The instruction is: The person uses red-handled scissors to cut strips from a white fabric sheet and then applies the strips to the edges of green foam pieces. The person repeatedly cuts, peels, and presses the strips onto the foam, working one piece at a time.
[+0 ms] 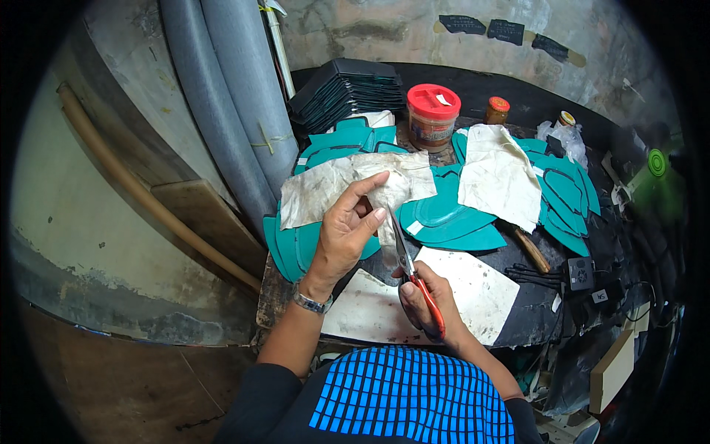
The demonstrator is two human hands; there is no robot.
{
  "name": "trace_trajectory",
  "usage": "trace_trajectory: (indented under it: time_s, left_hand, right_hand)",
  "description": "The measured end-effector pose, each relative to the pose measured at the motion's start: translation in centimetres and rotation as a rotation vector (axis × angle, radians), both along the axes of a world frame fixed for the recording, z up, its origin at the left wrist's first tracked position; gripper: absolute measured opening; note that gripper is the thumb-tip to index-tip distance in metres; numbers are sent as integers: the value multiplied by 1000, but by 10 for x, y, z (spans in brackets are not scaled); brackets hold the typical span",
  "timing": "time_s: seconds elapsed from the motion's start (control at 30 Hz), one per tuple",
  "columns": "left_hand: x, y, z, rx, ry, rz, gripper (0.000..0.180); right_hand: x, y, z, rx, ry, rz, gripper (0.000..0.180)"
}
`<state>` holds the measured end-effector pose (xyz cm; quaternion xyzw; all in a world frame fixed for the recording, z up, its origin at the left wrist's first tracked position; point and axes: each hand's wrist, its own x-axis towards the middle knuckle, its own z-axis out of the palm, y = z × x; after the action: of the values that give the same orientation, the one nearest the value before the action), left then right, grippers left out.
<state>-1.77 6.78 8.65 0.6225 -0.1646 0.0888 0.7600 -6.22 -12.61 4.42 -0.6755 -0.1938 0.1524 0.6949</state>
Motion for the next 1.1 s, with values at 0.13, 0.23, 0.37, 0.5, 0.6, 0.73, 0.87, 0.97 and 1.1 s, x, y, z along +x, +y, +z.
trace_trajectory:
  time_s: [0.13,0.23,0.37,0.5,0.6,0.73,0.87,0.97,1.1]
  left_hand:
    - [-4,-5,6,-59,24,-51,78]
    - [-9,-6,8,-1,25,-98,83]
    - [-13,-7,8,117,49,-102,89]
    - [-12,-9,7,106,37,-108,91]
    - [-10,-8,5,94,56,-133,93]
    - [-10,-5,3,173,55,-159,99]
    - [-12,-10,3,184,83,-264,103]
    - [-13,-12,4,189,101,-285,104]
    - [-12,-13,-2,99,101,-294,103]
  right_hand:
    - [5,-2,2,-27,0,38,37]
    - [8,-1,1,-15,-23,62,42]
    - [9,0,-2,-16,-60,46,45]
    - [6,-2,-1,-12,-48,18,44]
    - [2,-3,0,-27,30,-15,41]
    - [4,-3,2,15,43,-24,40]
    - [11,0,2,102,-17,-45,41]
    - [11,0,0,120,-41,-65,40]
    - [6,-4,-4,14,14,-80,36]
